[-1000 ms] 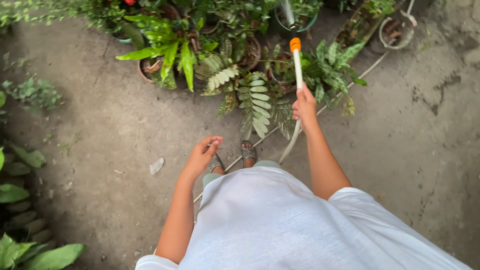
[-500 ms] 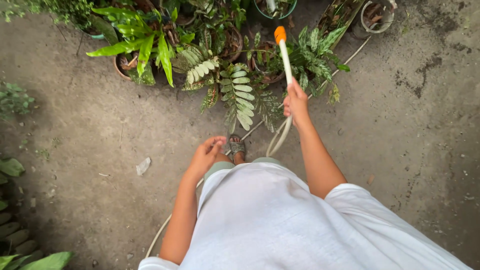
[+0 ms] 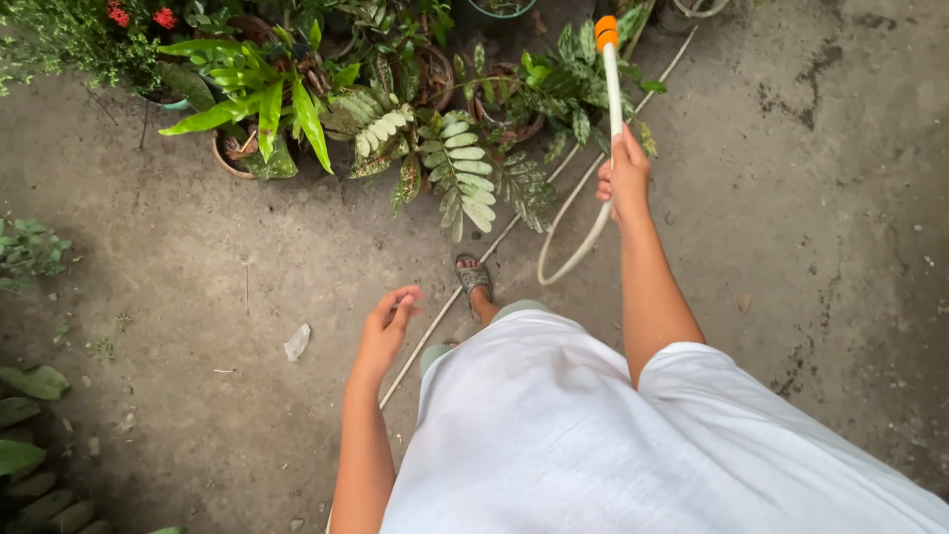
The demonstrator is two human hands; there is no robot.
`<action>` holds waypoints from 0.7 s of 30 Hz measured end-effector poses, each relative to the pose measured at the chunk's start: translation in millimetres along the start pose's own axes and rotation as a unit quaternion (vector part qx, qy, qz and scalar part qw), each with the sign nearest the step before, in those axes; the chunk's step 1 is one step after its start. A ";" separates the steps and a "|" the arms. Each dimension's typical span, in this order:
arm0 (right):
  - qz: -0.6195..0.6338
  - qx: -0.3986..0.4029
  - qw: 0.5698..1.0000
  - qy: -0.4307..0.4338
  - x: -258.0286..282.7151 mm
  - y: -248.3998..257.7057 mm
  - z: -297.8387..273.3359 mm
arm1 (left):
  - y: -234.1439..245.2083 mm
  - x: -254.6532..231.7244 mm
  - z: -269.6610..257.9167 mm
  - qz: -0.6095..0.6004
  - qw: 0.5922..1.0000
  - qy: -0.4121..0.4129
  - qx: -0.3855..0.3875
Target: Watering various potted plants in an outdoor garden using a hose and spray wand.
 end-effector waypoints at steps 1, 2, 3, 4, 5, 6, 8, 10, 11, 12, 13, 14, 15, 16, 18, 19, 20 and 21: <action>0.001 -0.002 1.000 0.001 -4.9 3.2 -7.4 | 1.4 10.8 -11.4 0.001 1.000 -0.001 0.002; 0.008 -0.004 1.000 0.002 -9.9 6.4 -14.8 | 3.6 23.7 -22.7 -0.006 1.000 0.016 -0.002; 0.015 -0.005 1.000 0.005 -14.1 8.5 -21.3 | 6.4 36.1 -33.0 -0.013 0.999 0.031 -0.006; 0.017 -0.006 1.000 0.007 -23.3 10.6 -30.2 | 8.2 43.5 -43.7 -0.012 0.999 0.029 -0.005; 0.004 -0.015 1.000 -0.010 -34.4 14.8 -38.7 | 8.7 52.1 -54.1 -0.011 0.999 0.038 -0.001; -0.008 -0.024 0.999 -0.026 -45.6 19.0 -46.6 | 9.1 60.8 -63.7 -0.010 0.999 0.046 0.002; -0.026 -0.019 0.999 -0.034 -61.6 25.8 -70.6 | 9.0 80.2 -75.8 -0.007 0.999 0.046 0.009; -0.043 -0.016 0.998 -0.040 -75.2 36.8 -87.7 | 7.1 88.9 -84.3 -0.003 0.999 0.043 0.017; -0.053 -0.009 0.998 -0.032 -79.2 43.7 -92.8 | 5.0 89.1 -87.2 -0.007 0.998 0.051 0.021; -0.063 -0.003 0.998 -0.024 -83.1 50.5 -97.6 | 2.7 89.1 -89.9 -0.011 0.998 0.060 0.024; -0.062 -0.006 0.998 -0.024 -75.0 55.6 -103.8 | -1.2 89.3 -90.3 -0.010 0.998 0.060 0.028; -0.086 -0.019 0.996 0.011 -62.8 61.3 -109.6 | -4.9 88.6 -90.1 -0.017 0.998 0.052 0.028; -0.112 -0.030 0.992 0.044 -51.2 68.1 -116.6 | -10.0 89.0 -92.0 -0.024 0.998 0.046 0.028; -0.112 -0.034 0.992 0.043 -42.5 73.9 -121.5 | -15.1 90.1 -90.2 -0.024 0.998 0.048 0.031; -0.076 -0.038 0.992 0.090 -19.7 86.2 -132.7 | -28.4 87.4 -86.7 0.007 0.998 0.013 0.061; -0.075 -0.042 0.992 0.089 -11.7 89.0 -140.9 | -34.3 75.9 -90.3 0.008 0.998 0.014 0.065; -0.045 -0.055 0.993 0.095 -2.4 93.0 -149.3 | -41.0 64.6 -94.0 0.034 0.996 0.020 0.075; -0.014 -0.065 0.992 0.103 8.1 94.8 -155.3 | -46.6 51.7 -95.4 0.061 0.994 0.024 0.084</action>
Point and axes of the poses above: each hand's wrist, its own z-axis towards the middle knuckle, its own y-axis out of the back of the hand, x = y × z, the point moved 6 cm from there along z, towards the middle knuckle, and after that the axes turned 4 degrees about z, right-handed, at the moved point
